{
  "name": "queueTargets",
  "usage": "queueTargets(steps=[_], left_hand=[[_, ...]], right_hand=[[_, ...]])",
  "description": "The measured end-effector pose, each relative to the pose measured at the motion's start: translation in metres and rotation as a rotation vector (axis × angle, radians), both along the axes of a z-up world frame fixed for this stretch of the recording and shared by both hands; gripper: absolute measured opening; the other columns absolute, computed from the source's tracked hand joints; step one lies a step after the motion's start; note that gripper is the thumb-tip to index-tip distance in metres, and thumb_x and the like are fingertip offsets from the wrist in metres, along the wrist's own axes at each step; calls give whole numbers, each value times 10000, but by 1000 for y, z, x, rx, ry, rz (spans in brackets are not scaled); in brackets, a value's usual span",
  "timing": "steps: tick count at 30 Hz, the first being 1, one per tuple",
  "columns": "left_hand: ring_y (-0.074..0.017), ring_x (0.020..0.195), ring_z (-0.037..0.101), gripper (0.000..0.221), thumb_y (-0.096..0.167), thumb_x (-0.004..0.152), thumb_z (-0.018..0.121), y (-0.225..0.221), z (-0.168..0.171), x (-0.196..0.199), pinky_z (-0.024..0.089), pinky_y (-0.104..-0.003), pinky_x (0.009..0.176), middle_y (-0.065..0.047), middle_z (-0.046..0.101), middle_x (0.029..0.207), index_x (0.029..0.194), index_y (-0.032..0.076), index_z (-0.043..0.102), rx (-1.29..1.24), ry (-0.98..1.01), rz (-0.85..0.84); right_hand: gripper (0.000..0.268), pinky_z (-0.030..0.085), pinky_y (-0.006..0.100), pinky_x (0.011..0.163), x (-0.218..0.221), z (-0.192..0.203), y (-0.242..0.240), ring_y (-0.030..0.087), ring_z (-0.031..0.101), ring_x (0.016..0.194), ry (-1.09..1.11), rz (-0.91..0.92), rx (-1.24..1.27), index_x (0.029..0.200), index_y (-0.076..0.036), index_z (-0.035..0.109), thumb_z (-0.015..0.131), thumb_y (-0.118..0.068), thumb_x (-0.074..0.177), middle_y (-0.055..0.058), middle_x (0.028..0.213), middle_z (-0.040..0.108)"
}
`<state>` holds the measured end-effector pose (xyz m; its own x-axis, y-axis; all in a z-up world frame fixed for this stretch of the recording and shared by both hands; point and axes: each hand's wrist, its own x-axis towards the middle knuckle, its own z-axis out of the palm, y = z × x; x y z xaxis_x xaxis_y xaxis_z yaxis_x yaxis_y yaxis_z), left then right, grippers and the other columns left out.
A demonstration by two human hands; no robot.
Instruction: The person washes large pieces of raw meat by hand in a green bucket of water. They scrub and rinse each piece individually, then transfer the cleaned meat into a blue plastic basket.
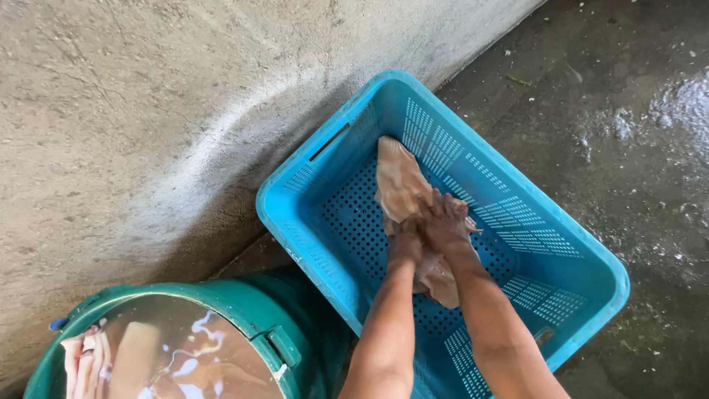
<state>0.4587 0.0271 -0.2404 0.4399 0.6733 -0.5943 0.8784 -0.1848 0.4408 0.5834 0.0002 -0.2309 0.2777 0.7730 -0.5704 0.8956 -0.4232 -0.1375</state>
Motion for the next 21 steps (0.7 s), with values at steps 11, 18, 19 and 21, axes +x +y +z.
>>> queueTargets(steps=[11,18,19,21], left_hand=[[-406,1466,300,711,297,898,716,14,63,8,352,-474,1177,-153,312,1591,1519,228,375,-144,99,81],[-406,1113,675,422,121,908,570,27,119,1,539,-490,972,-224,716,1191,1326,143,627,248,-374,254],[-417,1068,670,427,111,891,563,26,134,-1,532,-507,925,-228,713,1158,1310,148,635,259,-413,293],[-425,1035,667,423,115,902,544,25,170,-11,526,-523,890,-234,710,1128,1313,155,637,262,-464,353]], right_hand=[[758,113,591,1230,11,-7,-8,323,105,1559,58,-67,-23,1585,-361,278,604,-509,917,68,1705,96],[412,467,464,1035,7,44,6,389,628,1204,370,-369,555,1274,-88,682,646,-287,915,218,1252,687],[391,491,459,996,1,59,9,390,656,1158,430,-373,643,1251,-66,691,628,-244,909,224,1205,702],[348,523,450,941,-17,97,15,386,691,1092,491,-377,767,1216,-41,703,610,-200,920,229,1143,722]])
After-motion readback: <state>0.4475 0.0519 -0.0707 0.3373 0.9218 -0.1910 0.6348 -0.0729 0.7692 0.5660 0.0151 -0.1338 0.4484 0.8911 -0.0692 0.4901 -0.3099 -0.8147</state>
